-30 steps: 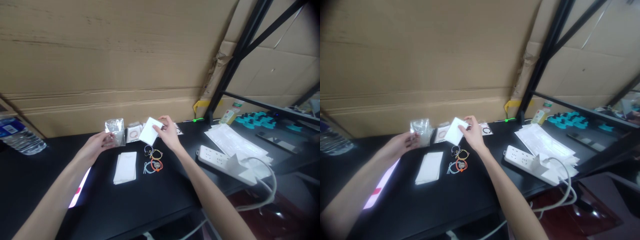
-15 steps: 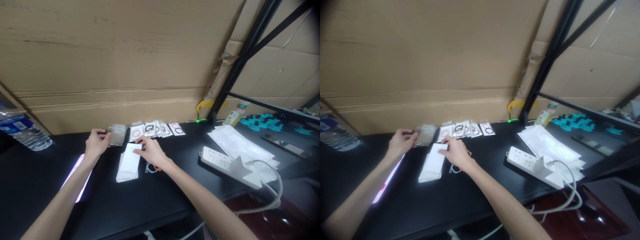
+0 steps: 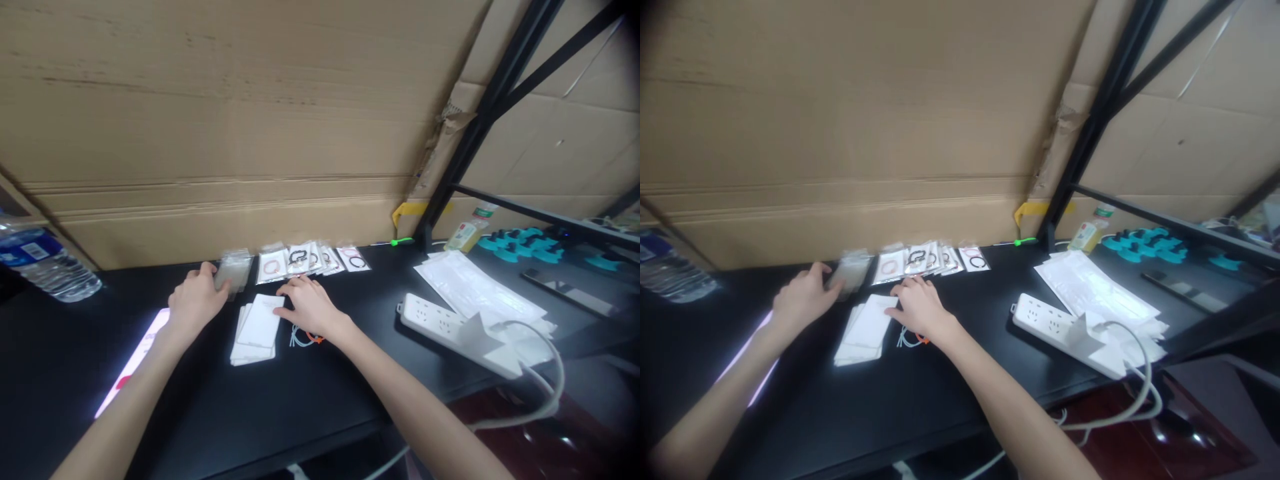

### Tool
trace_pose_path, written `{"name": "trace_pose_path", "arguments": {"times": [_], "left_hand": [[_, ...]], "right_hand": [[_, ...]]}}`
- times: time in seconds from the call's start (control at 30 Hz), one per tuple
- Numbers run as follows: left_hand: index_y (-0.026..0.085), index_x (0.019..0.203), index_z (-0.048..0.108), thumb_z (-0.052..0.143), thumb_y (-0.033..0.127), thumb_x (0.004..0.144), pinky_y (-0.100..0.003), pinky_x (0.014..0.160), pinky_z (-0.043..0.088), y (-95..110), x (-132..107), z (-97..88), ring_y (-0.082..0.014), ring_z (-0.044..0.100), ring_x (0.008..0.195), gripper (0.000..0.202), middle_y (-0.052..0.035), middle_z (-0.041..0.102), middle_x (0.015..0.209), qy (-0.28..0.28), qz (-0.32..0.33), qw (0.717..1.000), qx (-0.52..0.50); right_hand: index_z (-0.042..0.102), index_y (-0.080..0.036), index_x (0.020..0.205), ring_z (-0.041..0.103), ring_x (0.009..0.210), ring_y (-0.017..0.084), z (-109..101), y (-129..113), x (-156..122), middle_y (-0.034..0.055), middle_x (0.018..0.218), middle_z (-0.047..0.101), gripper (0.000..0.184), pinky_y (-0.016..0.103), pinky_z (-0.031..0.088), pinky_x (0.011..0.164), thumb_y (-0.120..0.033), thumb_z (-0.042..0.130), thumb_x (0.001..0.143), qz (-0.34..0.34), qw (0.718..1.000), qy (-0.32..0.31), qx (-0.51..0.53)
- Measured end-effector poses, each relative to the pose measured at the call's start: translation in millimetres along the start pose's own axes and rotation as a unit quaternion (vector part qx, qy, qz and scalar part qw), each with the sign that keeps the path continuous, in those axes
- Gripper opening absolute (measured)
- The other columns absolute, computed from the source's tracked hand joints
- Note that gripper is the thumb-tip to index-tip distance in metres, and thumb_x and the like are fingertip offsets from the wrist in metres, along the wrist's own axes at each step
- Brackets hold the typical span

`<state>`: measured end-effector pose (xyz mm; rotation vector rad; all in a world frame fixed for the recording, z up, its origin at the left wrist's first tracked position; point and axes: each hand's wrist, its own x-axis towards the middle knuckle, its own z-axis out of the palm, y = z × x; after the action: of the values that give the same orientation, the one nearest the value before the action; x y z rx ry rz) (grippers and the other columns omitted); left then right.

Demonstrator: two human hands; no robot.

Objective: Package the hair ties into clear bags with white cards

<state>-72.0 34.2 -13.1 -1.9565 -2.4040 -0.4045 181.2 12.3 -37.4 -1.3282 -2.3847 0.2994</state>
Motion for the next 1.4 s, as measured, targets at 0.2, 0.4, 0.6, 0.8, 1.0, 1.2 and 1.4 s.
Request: {"name": "trace_pose_path", "arguments": {"times": [0.2, 0.4, 0.6, 0.8, 1.0, 1.2, 1.4], "left_hand": [[0.013, 0.137, 0.056, 0.044, 0.059, 0.1, -0.056, 0.092, 0.054, 9.8, -8.4, -9.1, -0.0482, 0.069, 0.114, 0.06, -0.0278, 0.065, 0.131, -0.032, 0.009, 0.999, 0.043], [0.015, 0.132, 0.06, 0.044, 0.058, 0.101, -0.057, 0.094, 0.053, 16.4, -15.2, -20.3, -0.0476, 0.065, 0.118, 0.056, -0.0248, 0.066, 0.127, 0.041, 0.053, 0.998, 0.021], [0.014, 0.129, 0.062, 0.044, 0.055, 0.102, -0.054, 0.093, 0.053, 15.9, -15.2, -17.9, -0.0458, 0.065, 0.117, 0.052, -0.0232, 0.067, 0.122, 0.056, 0.06, 0.996, 0.016], [0.016, 0.125, 0.066, 0.043, 0.052, 0.101, -0.051, 0.09, 0.054, 15.8, -13.5, -8.9, -0.0416, 0.066, 0.115, 0.049, -0.0194, 0.07, 0.12, 0.065, 0.069, 0.996, 0.001], [0.02, 0.119, 0.068, 0.046, 0.052, 0.1, -0.043, 0.082, 0.052, 16.1, -13.6, -1.8, -0.0379, 0.066, 0.115, 0.043, -0.0155, 0.072, 0.117, 0.081, 0.091, 0.992, -0.037], [0.023, 0.111, 0.07, 0.049, 0.058, 0.098, -0.037, 0.076, 0.048, 18.1, -15.4, -6.1, -0.0333, 0.071, 0.1, 0.043, -0.011, 0.076, 0.106, 0.064, 0.086, 0.987, -0.116], [0.022, 0.106, 0.076, 0.049, 0.072, 0.097, -0.038, 0.083, 0.05, 19.6, -11.4, -8.3, -0.0304, 0.074, 0.091, 0.057, -0.0077, 0.079, 0.09, -0.073, 0.081, 0.961, -0.255]], "right_hand": [[0.077, -0.02, 0.121, 0.061, 0.128, 0.035, 0.8, -2.7, -0.1, 0.0129, 0.125, 0.073, 0.028, 0.052, 0.05, 0.107, -0.037, 0.071, 0.1, -0.003, 1.0, -0.004, -0.004], [0.076, -0.025, 0.126, 0.062, 0.127, 0.032, 2.8, -5.6, 0.1, 0.0103, 0.125, 0.073, 0.027, 0.051, 0.049, 0.108, -0.036, 0.064, 0.104, -0.051, 0.998, -0.014, 0.019], [0.067, -0.019, 0.14, 0.056, 0.13, 0.032, -4.5, 2.2, 12.1, 0.0131, 0.136, 0.067, 0.038, 0.049, 0.046, 0.111, -0.029, 0.064, 0.103, -0.043, 0.996, 0.065, -0.053], [0.069, -0.016, 0.137, 0.051, 0.13, 0.036, 1.0, 17.0, 34.2, 0.0162, 0.141, 0.064, 0.038, 0.053, 0.045, 0.106, -0.02, 0.065, 0.1, -0.052, 0.977, 0.086, -0.19], [0.075, -0.018, 0.125, 0.054, 0.125, 0.034, 11.9, 20.7, 43.6, 0.0135, 0.134, 0.069, 0.028, 0.05, 0.044, 0.099, -0.018, 0.056, 0.104, -0.084, 0.965, 0.107, -0.226], [0.078, -0.022, 0.121, 0.059, 0.116, 0.029, 5.1, 23.2, 37.6, 0.0103, 0.122, 0.075, 0.027, 0.044, 0.044, 0.094, -0.019, 0.054, 0.108, -0.09, 0.956, 0.187, -0.205], [0.078, -0.022, 0.117, 0.065, 0.102, 0.023, -12.4, 16.2, 17.2, 0.0074, 0.114, 0.078, 0.024, 0.038, 0.047, 0.086, -0.02, 0.056, 0.108, -0.132, 0.932, 0.281, -0.19]]}}
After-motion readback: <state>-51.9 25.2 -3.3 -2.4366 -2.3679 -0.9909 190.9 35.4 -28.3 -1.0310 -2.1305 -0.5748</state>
